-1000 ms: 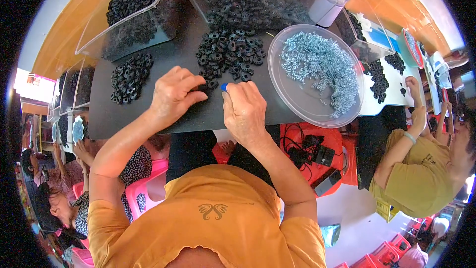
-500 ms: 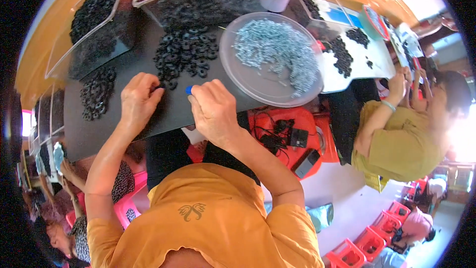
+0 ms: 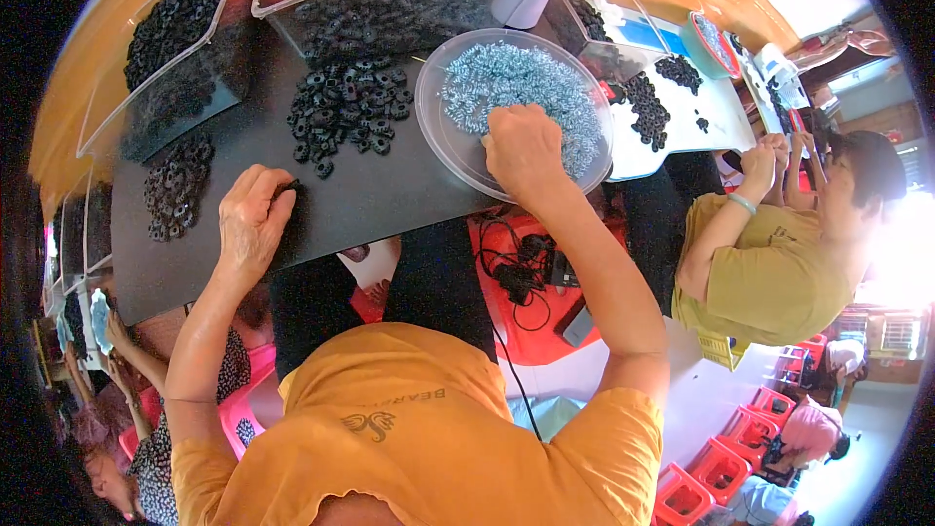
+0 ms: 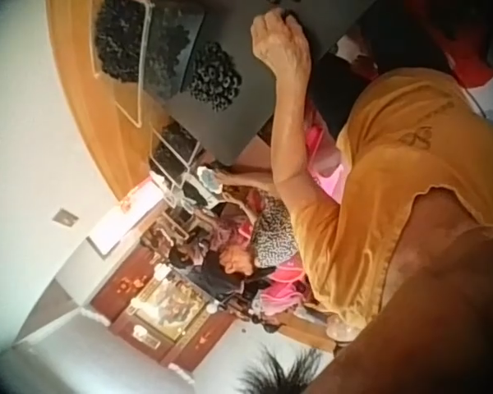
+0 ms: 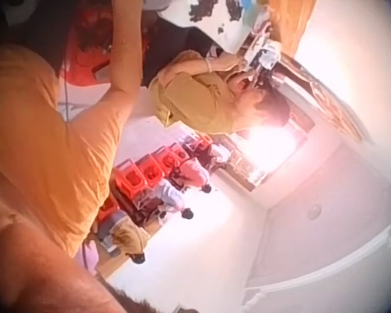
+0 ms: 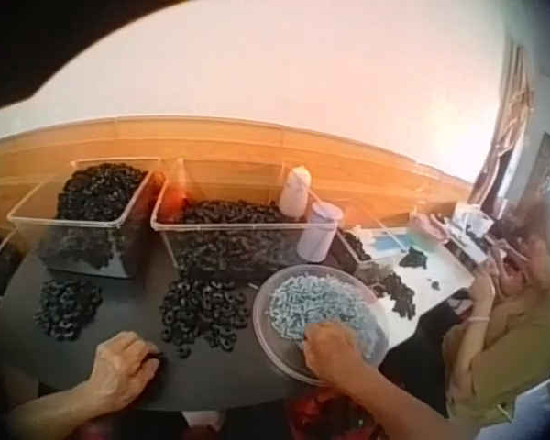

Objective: The worker is seen manually assembling small blue components into black plastic circular parts at a workshop table.

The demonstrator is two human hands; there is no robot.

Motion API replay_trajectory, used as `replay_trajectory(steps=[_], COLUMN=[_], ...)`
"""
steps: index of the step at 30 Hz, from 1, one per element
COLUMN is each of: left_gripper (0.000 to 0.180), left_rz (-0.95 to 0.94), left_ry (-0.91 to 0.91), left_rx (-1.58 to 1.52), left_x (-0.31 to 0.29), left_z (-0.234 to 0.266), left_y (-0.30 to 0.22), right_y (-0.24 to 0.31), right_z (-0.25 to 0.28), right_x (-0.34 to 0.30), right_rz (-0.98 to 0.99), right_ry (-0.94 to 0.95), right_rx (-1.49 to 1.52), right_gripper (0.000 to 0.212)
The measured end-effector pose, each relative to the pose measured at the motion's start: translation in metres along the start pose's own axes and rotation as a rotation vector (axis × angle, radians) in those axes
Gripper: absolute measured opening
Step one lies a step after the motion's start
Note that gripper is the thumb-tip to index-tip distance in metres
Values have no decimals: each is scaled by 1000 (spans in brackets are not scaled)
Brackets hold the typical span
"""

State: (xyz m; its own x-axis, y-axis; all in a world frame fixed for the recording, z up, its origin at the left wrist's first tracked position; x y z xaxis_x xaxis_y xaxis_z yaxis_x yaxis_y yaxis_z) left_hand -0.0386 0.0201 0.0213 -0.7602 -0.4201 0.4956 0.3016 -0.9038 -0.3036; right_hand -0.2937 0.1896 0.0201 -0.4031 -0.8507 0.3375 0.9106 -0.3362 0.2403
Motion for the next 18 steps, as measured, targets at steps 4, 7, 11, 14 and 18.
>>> replay_trajectory(steps=[4, 7, 11, 14, 18], left_gripper=[16, 17, 16, 14, 11], left_rz=[38, 116, 241, 334, 442], left_ry=[-15, -14, -14, -6, 42], left_rx=[-55, -107, -252, -437, -733], left_x=[-7, -11, -17, -20, -25], left_z=[4, 6, 6, -1, -9], left_y=[3, 5, 10, 14, 16], right_y=[3, 3, 0, -3, -5], right_z=[-4, 0, 12, 18, 13], right_x=[4, 3, 2, 2, 2], right_rz=[17, -46, -169, -240, -321], right_ry=[21, -8, -48, -54, -54], right_rx=[3, 77, 271, 389, 576], right_gripper=[11, 13, 16, 15, 14])
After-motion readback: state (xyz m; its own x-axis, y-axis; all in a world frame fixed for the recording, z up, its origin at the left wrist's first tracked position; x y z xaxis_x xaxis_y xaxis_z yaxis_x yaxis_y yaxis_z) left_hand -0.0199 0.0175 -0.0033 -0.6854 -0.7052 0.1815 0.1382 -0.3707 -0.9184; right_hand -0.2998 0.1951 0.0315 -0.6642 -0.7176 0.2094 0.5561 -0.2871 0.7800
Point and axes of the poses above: each hand's wrist, its own x-axis towards the middle knuckle, its own z-axis out of the back of the hand, y = z × x, the point moved 4 cm from there along x, towards the middle knuckle, and after that the axes turned 9 degrees about x, right-handed, at the moved point
